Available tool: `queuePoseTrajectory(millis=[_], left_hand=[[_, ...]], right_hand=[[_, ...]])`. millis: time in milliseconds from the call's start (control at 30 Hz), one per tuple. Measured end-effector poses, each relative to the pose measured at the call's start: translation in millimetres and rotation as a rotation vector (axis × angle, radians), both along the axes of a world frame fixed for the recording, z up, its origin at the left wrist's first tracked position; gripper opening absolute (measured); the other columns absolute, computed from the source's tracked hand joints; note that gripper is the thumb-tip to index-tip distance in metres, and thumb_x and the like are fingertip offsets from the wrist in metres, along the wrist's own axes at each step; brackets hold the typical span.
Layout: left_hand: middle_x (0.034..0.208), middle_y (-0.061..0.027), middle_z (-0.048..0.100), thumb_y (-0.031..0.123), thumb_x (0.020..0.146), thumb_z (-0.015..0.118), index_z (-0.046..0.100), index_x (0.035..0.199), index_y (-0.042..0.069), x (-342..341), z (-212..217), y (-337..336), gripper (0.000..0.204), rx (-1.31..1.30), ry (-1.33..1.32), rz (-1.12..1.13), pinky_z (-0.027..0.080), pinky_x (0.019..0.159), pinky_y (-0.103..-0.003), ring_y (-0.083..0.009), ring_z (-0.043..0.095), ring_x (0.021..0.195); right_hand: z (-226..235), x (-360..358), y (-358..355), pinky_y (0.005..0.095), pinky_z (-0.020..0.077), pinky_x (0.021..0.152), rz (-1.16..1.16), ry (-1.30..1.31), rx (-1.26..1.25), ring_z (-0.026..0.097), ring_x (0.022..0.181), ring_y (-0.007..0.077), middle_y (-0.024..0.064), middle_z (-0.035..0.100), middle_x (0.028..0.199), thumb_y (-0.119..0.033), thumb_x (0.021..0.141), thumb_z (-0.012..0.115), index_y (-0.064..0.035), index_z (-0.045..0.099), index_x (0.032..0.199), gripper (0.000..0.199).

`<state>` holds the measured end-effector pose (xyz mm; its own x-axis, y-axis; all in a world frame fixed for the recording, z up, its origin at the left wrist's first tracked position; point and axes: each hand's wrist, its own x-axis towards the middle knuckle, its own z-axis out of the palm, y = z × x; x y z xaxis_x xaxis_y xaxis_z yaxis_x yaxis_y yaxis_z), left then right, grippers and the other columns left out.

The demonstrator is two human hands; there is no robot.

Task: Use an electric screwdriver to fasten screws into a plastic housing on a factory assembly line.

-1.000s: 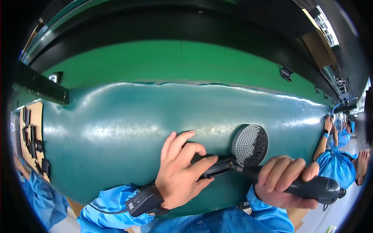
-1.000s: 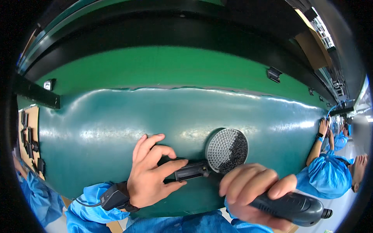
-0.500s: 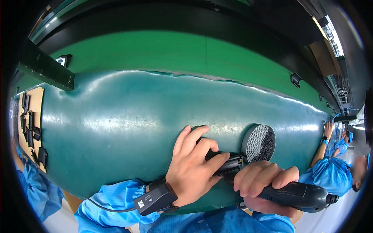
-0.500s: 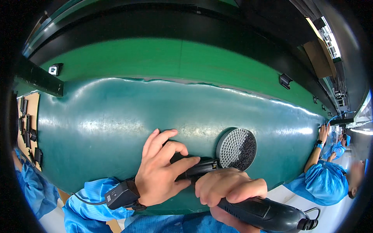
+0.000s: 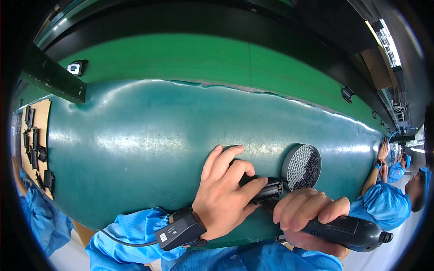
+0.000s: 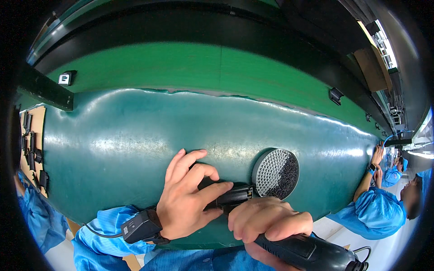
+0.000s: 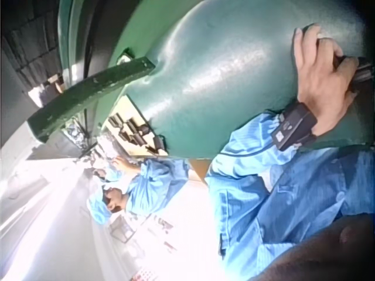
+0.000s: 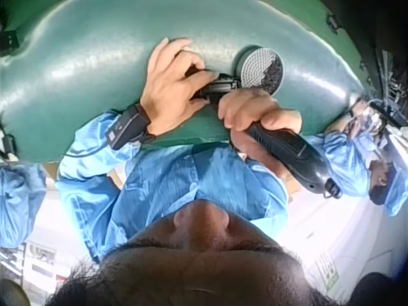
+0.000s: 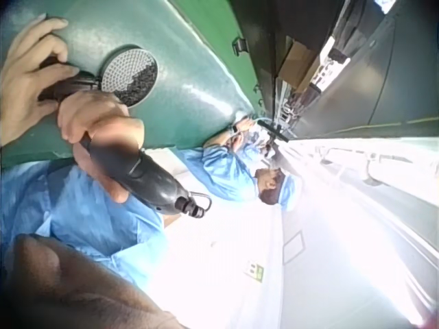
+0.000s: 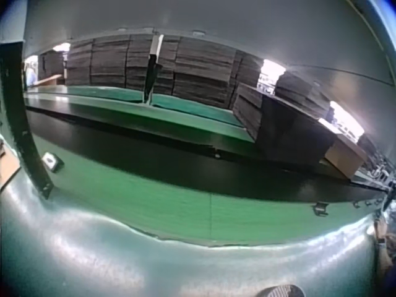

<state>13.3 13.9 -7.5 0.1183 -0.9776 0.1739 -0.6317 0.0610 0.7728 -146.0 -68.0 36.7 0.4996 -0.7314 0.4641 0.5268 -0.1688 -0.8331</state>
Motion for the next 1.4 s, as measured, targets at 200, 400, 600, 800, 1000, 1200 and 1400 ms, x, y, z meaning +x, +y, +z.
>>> queuePoseTrajectory(millis=[200,400,600,800,1000,1200,1400], left_hand=[[0.118,-0.0016,0.057,0.014,0.058,0.093,0.082,0.112,0.020,0,-1,-2,0.056,-0.008,-0.002,0.004,0.032,0.120,-0.067,-0.0358,0.046,0.141],[0.118,-0.0021,0.058,0.014,0.058,0.093,0.082,0.113,0.020,3,1,-3,0.056,-0.009,-0.031,-0.009,0.032,0.120,-0.068,-0.0369,0.046,0.141],[0.118,-0.0013,0.059,0.018,0.062,0.093,0.081,0.116,0.020,0,-3,-2,0.056,-0.031,-0.128,-0.025,0.030,0.121,-0.068,-0.0377,0.046,0.141],[0.118,-0.0036,0.065,0.032,0.078,0.092,0.074,0.131,0.014,-1,0,0,0.059,-0.037,-0.233,-0.098,0.029,0.122,-0.067,-0.0371,0.048,0.141],[0.118,-0.0198,0.069,0.029,0.079,0.090,0.071,0.130,0.005,84,-3,-72,0.060,-0.193,-0.299,0.190,0.047,0.108,-0.051,-0.0418,0.060,0.123],[0.155,-0.0208,0.050,0.030,0.081,0.089,0.048,0.159,0.010,156,-7,-132,0.091,-0.237,-0.457,0.358,0.035,0.122,-0.055,-0.0444,0.040,0.148],[0.123,-0.0201,0.066,0.023,0.084,0.082,0.070,0.121,0.002,92,-13,-100,0.044,-0.468,-0.575,0.063,0.052,0.101,-0.053,-0.0429,0.062,0.116]], right_hand=[[-9,2,-2,0.0410,0.0537,0.047,0.011,-0.012,0.032,0.060,0.051,0.0251,0.0128,0.063,0.071,-0.061,0.098,0.071,-0.0083,0.050,0.111,0.058],[-17,13,-11,0.0392,0.0575,0.051,0.171,-0.105,-0.260,0.063,0.055,0.0228,0.0107,0.063,0.072,-0.060,0.096,0.074,-0.0013,0.051,0.113,0.065],[-34,5,-18,0.0417,0.0580,0.058,0.255,-0.218,-0.259,0.066,0.063,0.0264,0.0140,0.066,0.080,-0.055,0.092,0.082,0.0011,0.055,0.115,0.066],[-3,-30,-44,0.0395,0.0537,0.060,-0.031,-0.343,0.163,0.061,0.063,0.0214,0.0080,0.061,0.077,-0.075,0.102,0.049,-0.0103,0.053,0.121,0.068],[-14,-114,-165,0.0301,0.0417,0.056,-0.736,-0.490,0.544,0.047,0.061,0.0138,0.0008,0.051,0.073,-0.070,0.106,0.048,-0.0130,0.056,0.108,0.058],[-61,-154,-212,0.0308,0.0440,0.059,-0.849,-0.470,0.758,0.047,0.063,0.0153,0.0013,0.046,0.074,-0.067,0.107,0.050,-0.0134,0.049,0.096,0.055],[-83,-158,-241,0.0355,0.0492,0.071,-0.830,-0.558,0.790,0.052,0.072,0.0178,0.0025,0.049,0.081,-0.063,0.106,0.057,-0.0132,0.048,0.095,0.052]])
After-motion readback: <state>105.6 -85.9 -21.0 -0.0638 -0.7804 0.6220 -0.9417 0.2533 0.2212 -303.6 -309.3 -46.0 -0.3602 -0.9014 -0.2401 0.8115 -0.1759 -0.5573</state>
